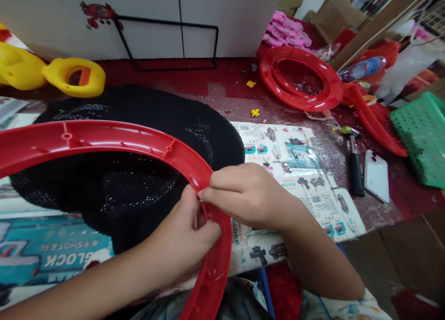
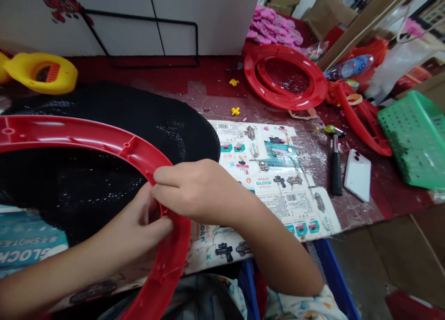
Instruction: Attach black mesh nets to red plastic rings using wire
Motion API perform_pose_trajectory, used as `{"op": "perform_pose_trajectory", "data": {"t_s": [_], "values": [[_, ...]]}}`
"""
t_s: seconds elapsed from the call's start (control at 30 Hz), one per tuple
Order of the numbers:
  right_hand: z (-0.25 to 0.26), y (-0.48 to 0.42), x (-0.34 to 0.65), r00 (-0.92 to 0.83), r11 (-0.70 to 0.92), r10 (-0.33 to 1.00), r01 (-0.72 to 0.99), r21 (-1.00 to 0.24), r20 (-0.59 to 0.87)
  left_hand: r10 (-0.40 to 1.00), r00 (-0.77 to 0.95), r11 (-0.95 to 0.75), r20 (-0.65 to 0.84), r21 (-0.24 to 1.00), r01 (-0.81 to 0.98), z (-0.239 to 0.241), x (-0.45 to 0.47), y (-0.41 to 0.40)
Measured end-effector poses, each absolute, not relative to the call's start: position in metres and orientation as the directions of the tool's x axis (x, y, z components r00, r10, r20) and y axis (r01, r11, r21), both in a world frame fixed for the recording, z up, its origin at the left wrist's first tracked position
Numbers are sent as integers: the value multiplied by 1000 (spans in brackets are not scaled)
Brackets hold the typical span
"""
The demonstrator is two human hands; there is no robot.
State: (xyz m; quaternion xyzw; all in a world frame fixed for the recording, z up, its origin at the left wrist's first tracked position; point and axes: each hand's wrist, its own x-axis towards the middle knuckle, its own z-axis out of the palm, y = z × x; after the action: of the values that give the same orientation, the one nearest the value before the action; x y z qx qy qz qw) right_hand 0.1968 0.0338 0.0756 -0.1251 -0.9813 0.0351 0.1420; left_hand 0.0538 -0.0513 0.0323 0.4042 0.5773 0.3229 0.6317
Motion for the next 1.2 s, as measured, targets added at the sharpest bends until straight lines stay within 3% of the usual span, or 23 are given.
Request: {"op": "perform_pose_trajectory", "data": {"t_s": [0.1,0.23,0.4,0.73,1.0,1.2], "values": [[75,34,196,-927,965,252,220,-140,277,876,121,466,-467,884,36,31,54,-50],[78,38,196,-916,907,345,269,-323,206,872,120,482,-475,876,-32,32,53,-47],[78,43,196,-860,842,434,279,-462,270,878,124,468,-462,883,-31,34,52,-46],[84,38,199,-944,953,284,259,-160,167,880,113,463,-462,886,17,32,54,-47],[81,35,196,-924,951,307,286,-121,230,872,94,476,-481,877,70,33,51,-48],[82,38,195,-917,913,360,309,-266,169,838,169,499,-518,854,144,33,52,-53]]}}
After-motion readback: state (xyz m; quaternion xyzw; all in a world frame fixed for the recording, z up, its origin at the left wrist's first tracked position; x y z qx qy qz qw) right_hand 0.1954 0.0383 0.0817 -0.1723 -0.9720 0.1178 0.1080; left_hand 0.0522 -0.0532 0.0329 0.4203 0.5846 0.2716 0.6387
